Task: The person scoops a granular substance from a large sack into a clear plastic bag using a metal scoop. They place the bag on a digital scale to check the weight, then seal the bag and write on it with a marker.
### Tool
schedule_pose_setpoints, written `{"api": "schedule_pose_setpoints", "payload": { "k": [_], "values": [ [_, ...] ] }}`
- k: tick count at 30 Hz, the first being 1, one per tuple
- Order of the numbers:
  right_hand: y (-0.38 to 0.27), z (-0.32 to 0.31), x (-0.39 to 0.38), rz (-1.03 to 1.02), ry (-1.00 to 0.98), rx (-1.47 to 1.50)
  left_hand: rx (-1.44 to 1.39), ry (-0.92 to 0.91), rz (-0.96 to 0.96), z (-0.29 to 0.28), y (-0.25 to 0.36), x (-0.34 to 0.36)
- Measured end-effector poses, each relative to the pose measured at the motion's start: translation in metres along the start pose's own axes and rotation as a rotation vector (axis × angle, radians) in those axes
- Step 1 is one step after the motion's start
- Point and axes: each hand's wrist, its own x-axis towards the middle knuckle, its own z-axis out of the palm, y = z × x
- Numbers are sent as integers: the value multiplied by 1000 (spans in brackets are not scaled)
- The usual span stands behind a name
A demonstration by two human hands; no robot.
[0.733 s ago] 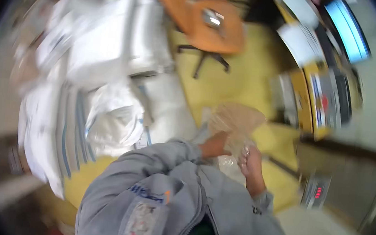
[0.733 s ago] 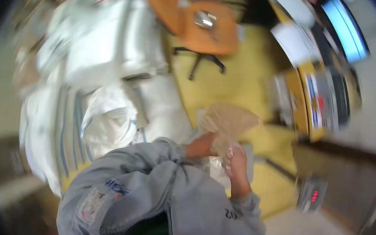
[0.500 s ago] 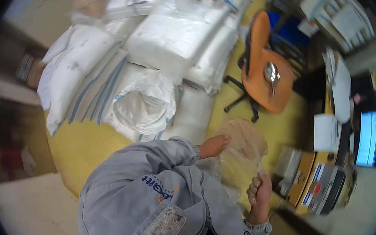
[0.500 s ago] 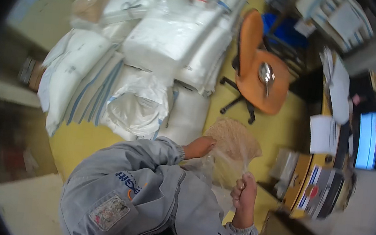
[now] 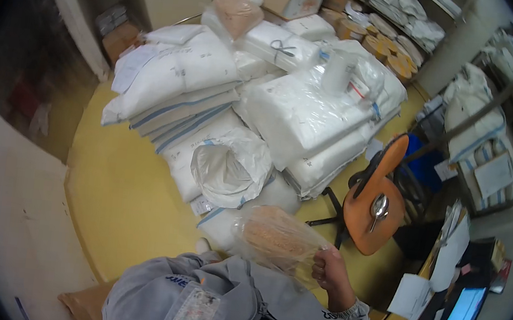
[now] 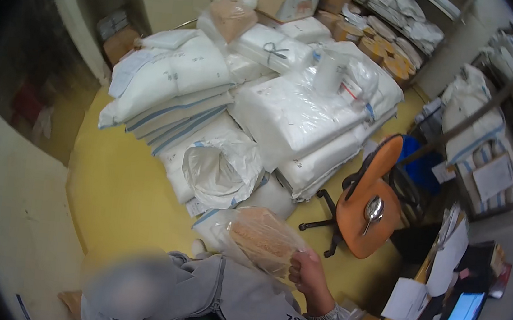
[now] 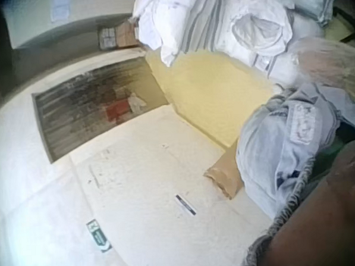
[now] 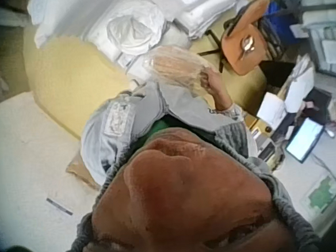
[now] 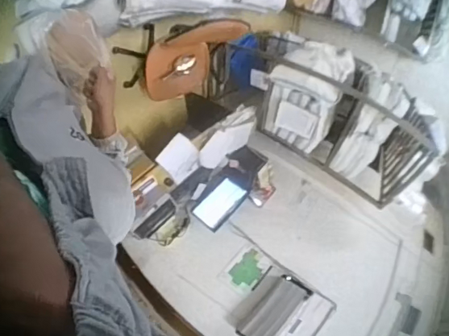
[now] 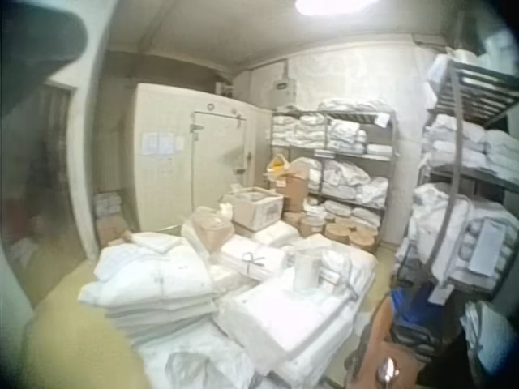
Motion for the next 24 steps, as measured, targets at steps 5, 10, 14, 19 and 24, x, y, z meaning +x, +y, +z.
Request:
{"api": "schedule_pose_setpoints", "payload": {
  "k": [5, 10, 14, 19, 24],
  "values": [
    [14, 77, 24, 101, -38, -257, -189, 170, -88, 64, -66, -55],
    [42, 170, 25, 125, -83, -388, -444, 320, -31, 105, -130, -77],
    [79, 251, 26, 95, -26, -478, -643, 459, 140, 87, -135, -129],
    [121, 350, 22, 76, -87, -553, -804, 801, 534, 2, -75, -246],
    [157, 429, 34, 95, -261, -631, -601, 1282, 727, -82, -34, -363]
  ]
}}
